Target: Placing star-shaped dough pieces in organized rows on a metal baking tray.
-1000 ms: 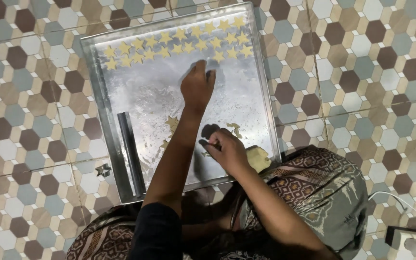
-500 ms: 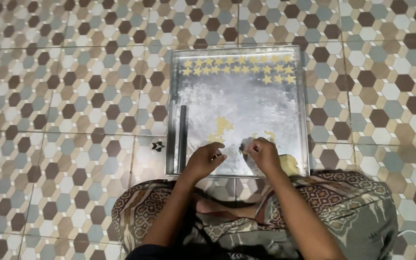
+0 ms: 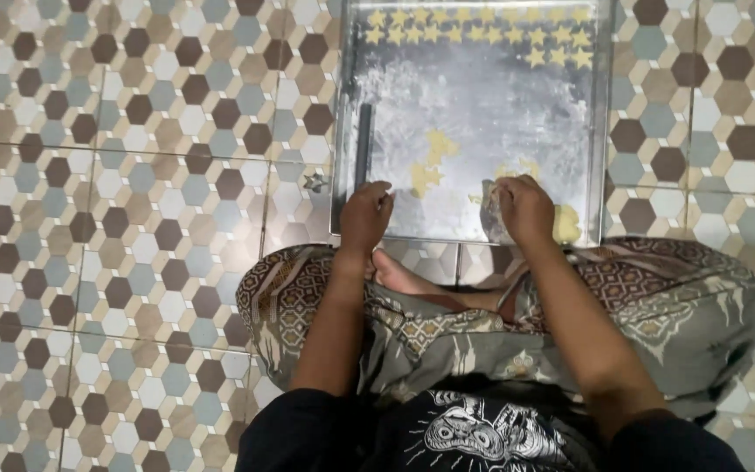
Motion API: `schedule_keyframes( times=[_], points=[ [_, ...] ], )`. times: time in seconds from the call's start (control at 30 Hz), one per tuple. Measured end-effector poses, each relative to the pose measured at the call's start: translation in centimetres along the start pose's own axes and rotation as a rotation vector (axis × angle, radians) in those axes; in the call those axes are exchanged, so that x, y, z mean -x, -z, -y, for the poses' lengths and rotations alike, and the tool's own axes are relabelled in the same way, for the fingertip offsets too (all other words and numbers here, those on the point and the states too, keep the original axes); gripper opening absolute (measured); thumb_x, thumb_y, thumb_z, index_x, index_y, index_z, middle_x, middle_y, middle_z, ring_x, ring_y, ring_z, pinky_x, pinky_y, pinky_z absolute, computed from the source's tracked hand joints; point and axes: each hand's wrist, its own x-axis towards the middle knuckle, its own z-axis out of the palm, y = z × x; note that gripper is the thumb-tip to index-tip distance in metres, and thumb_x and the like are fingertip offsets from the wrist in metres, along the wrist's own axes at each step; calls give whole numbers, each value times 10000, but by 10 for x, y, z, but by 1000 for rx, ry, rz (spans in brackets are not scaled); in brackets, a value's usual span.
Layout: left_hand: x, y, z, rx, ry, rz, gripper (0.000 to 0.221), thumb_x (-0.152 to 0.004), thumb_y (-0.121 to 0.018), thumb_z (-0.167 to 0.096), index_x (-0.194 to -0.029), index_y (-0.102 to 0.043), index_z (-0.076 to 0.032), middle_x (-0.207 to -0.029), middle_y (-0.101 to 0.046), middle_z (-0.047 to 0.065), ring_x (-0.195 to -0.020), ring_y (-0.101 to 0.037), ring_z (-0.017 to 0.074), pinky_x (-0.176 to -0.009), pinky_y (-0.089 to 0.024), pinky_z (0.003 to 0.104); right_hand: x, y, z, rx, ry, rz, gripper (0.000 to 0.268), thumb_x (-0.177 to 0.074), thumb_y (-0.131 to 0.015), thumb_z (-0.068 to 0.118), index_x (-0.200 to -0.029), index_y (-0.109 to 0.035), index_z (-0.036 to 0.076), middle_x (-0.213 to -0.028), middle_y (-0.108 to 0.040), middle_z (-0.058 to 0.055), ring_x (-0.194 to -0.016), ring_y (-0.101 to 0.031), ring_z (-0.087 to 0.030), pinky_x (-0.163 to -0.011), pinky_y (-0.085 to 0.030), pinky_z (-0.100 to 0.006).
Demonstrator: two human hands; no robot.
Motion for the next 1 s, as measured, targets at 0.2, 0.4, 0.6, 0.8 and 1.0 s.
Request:
schedule_keyframes(
  times=[0.2,0.4,0.6,0.8,1.0],
  points=[
    [-25,-10,7,-129,-92,-67,213,-961,-673,-91,-1161,-745,-76,-928,-725,108,-907,-735,315,-804,-611,461,-3,-1,0,94,-37,-11,149,-950,-799,219,-903,-750,86,-793,-645,-81,-817,-692,-331,-749,-542,-451],
    [-45,-26,20,-204,-51,56,228,-953,-670,-111,-1165,-752,-105,-940,-709,88,-925,-724,291,-830,-596,439,-7,-4,20,71,-74,77,136,-1007,-729,247,-1075,-769,136,-890,-701,-63,-892,-714,-301,-775,-555,-435],
    [-48,-44,25,-308,-98,150,181,-892,-747,-108,-1072,-750,-87,-883,-717,104,-854,-738,278,-756,-609,449,-4,-32,30,-81,-116,149,79,-982,-725,212,-1050,-764,219,-892,-709,-28,-920,-715,-266,-794,-560,-407],
    [-51,-35,16,-465,-372,170,146,-887,-754,-103,-1030,-725,-112,-849,-701,61,-786,-728,246,-678,-586,389,-1,-32,53,-154,-47,217,132,-957,-700,172,-1074,-754,144,-892,-708,-124,-927,-710,-351,-803,-567,-451],
    [-59,-52,22,-737,-678,121,85,-850,-783,-91,-897,-751,-153,-794,-686,4,-715,-695,169,-621,-541,301,-2,-33,34,-190,-22,148,121,-967,-707,201,-1070,-759,162,-881,-701,-127,-914,-705,-349,-786,-559,-444]
  ],
)
